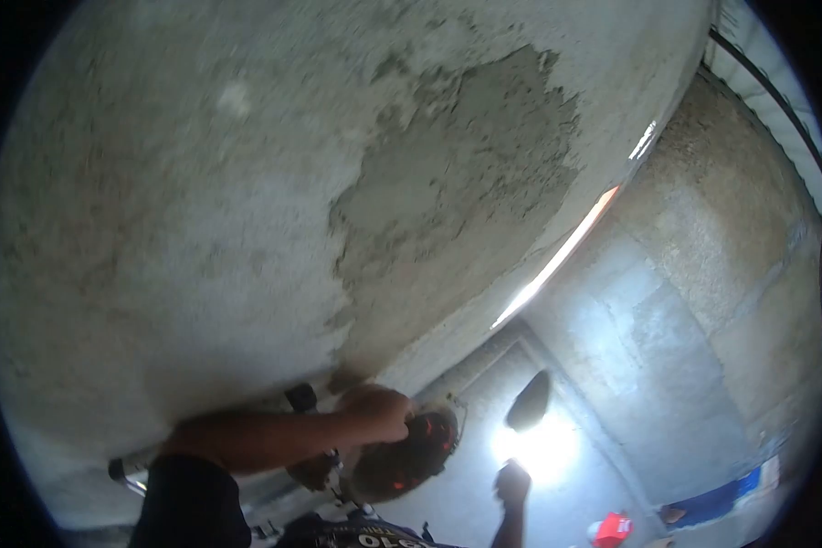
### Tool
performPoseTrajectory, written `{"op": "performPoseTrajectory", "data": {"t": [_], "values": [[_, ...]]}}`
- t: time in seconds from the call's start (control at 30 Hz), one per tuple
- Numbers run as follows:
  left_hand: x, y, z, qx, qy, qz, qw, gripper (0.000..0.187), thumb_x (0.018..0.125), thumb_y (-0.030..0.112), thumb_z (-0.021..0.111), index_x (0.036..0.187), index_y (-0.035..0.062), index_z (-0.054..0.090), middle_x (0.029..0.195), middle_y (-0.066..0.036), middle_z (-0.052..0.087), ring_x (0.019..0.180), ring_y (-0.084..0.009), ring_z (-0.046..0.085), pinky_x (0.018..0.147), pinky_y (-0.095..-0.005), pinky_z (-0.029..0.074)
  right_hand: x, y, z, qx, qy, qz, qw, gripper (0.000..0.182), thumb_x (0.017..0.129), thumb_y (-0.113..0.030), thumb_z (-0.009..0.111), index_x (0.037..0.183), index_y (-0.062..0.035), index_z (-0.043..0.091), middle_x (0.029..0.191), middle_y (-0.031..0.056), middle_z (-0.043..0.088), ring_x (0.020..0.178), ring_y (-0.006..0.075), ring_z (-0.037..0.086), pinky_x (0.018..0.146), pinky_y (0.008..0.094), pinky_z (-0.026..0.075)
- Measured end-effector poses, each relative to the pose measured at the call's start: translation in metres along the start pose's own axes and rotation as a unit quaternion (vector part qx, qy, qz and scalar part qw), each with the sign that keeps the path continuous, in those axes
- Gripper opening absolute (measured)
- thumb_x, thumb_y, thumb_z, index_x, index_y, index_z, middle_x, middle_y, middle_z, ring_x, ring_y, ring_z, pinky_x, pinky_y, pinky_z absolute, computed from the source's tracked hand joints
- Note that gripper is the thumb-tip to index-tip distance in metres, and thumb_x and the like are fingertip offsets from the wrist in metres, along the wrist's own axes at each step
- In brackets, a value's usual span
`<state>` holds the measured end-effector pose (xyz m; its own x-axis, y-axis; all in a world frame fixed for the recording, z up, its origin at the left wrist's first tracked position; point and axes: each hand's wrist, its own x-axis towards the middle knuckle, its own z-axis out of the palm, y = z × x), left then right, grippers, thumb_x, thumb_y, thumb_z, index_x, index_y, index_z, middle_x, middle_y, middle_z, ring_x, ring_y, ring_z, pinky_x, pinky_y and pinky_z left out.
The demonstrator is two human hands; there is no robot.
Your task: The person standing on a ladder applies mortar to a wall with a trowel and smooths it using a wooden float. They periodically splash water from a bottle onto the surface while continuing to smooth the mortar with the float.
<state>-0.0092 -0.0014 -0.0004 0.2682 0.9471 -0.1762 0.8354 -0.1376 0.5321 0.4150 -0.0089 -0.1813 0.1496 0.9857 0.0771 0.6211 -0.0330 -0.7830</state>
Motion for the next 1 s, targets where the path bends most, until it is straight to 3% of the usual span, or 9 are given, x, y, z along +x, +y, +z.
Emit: {"op": "performPoseTrajectory", "data": {"t": [0.07,0.2,0.33,0.4,0.43,0.57,0.63,0.67,1.0], "values": [[0.009,-0.012,0.012,0.006,0.013,-0.004,1.000,0.048,0.063,0.014,0.064,0.110,0.0112,0.069,0.088,-0.020,0.068,0.088,-0.0374,0.067,0.078,-0.0483,0.052,-0.077,-0.049,-0.002,-0.001,-0.042,0.002,0.999,0.014,0.094,-0.015,0.055,0.090,-0.0029,0.058,0.060,0.0016,0.055,0.046,0.0116,0.052,0.040,0.0284,0.041],[0.003,-0.010,0.014,-0.010,0.025,0.008,1.000,0.042,0.063,0.014,0.064,0.104,0.0075,0.069,0.082,-0.020,0.068,0.083,-0.0364,0.068,0.074,-0.0475,0.053,-0.162,-0.118,-0.023,0.286,-0.148,0.231,0.918,0.037,0.096,-0.040,0.054,0.093,-0.0029,0.055,0.062,0.0011,0.050,0.051,0.0107,0.048,0.045,0.0271,0.042],[0.000,-0.007,0.005,-0.016,0.020,0.009,1.000,0.029,0.062,0.015,0.065,0.089,0.0035,0.068,0.078,-0.019,0.067,0.078,-0.0372,0.067,0.070,-0.0472,0.052,-0.189,-0.108,-0.026,0.168,-0.194,0.138,0.957,0.035,0.093,-0.035,0.058,0.094,0.0003,0.060,0.066,0.0067,0.060,0.058,0.0141,0.058,0.052,0.0312,0.047],[0.001,-0.005,0.003,-0.017,0.004,-0.006,1.000,0.030,0.065,0.016,0.063,0.092,0.0028,0.068,0.084,-0.021,0.068,0.085,-0.0376,0.067,0.076,-0.0472,0.052,-0.195,-0.108,-0.024,-0.036,-0.181,0.031,0.982,0.036,0.091,-0.034,0.062,0.096,0.0019,0.062,0.074,0.0133,0.067,0.067,0.0192,0.067,0.057,0.0357,0.050],[0.001,-0.005,0.003,-0.022,-0.007,-0.023,0.999,0.032,0.067,0.017,0.062,0.095,0.0022,0.069,0.091,-0.022,0.068,0.092,-0.0381,0.067,0.082,-0.0473,0.052,-0.199,-0.114,-0.025,-0.047,-0.189,0.029,0.980,0.036,0.088,-0.029,0.069,0.102,0.0025,0.062,0.078,0.0173,0.069,0.070,0.0245,0.070,0.060,0.0380,0.053],[0.008,-0.013,0.015,-0.013,0.040,0.005,0.999,0.027,0.063,0.015,0.064,0.087,0.0031,0.068,0.084,-0.021,0.067,0.082,-0.0383,0.067,0.074,-0.0482,0.052,-0.208,-0.122,-0.016,0.018,-0.219,0.094,0.971,0.027,0.088,-0.013,0.069,0.101,0.0040,0.053,0.081,0.0168,0.067,0.068,0.0181,0.067,0.061,0.0332,0.054],[0.010,-0.008,0.001,0.000,-0.042,-0.024,0.999,0.028,0.065,0.014,0.064,0.088,0.0012,0.070,0.080,-0.024,0.067,0.078,-0.0369,0.068,0.071,-0.0470,0.053,-0.208,-0.108,-0.012,-0.100,-0.211,-0.024,0.972,0.030,0.086,-0.018,0.071,0.097,0.0017,0.052,0.077,0.0170,0.065,0.065,0.0241,0.067,0.058,0.0370,0.052],[0.013,-0.009,0.000,-0.050,-0.080,-0.062,0.994,0.030,0.066,0.013,0.063,0.091,-0.0006,0.071,0.078,-0.025,0.067,0.074,-0.0357,0.068,0.069,-0.0468,0.053,-0.204,-0.116,-0.015,-0.094,-0.258,0.059,0.960,0.040,0.082,-0.029,0.075,0.100,-0.0009,0.053,0.083,0.0245,0.065,0.078,0.0444,0.064,0.064,0.0483,0.050],[0.025,-0.003,-0.017,-0.003,-0.113,-0.034,0.993,0.037,0.068,0.009,0.058,0.101,-0.0030,0.069,0.090,-0.025,0.069,0.086,-0.0366,0.068,0.073,-0.0457,0.052,-0.206,-0.163,0.019,-0.136,-0.226,0.057,0.963,0.043,0.077,-0.019,0.076,0.110,-0.0054,0.051,0.093,0.0248,0.067,0.086,0.0451,0.065,0.074,0.0512,0.050]]}}
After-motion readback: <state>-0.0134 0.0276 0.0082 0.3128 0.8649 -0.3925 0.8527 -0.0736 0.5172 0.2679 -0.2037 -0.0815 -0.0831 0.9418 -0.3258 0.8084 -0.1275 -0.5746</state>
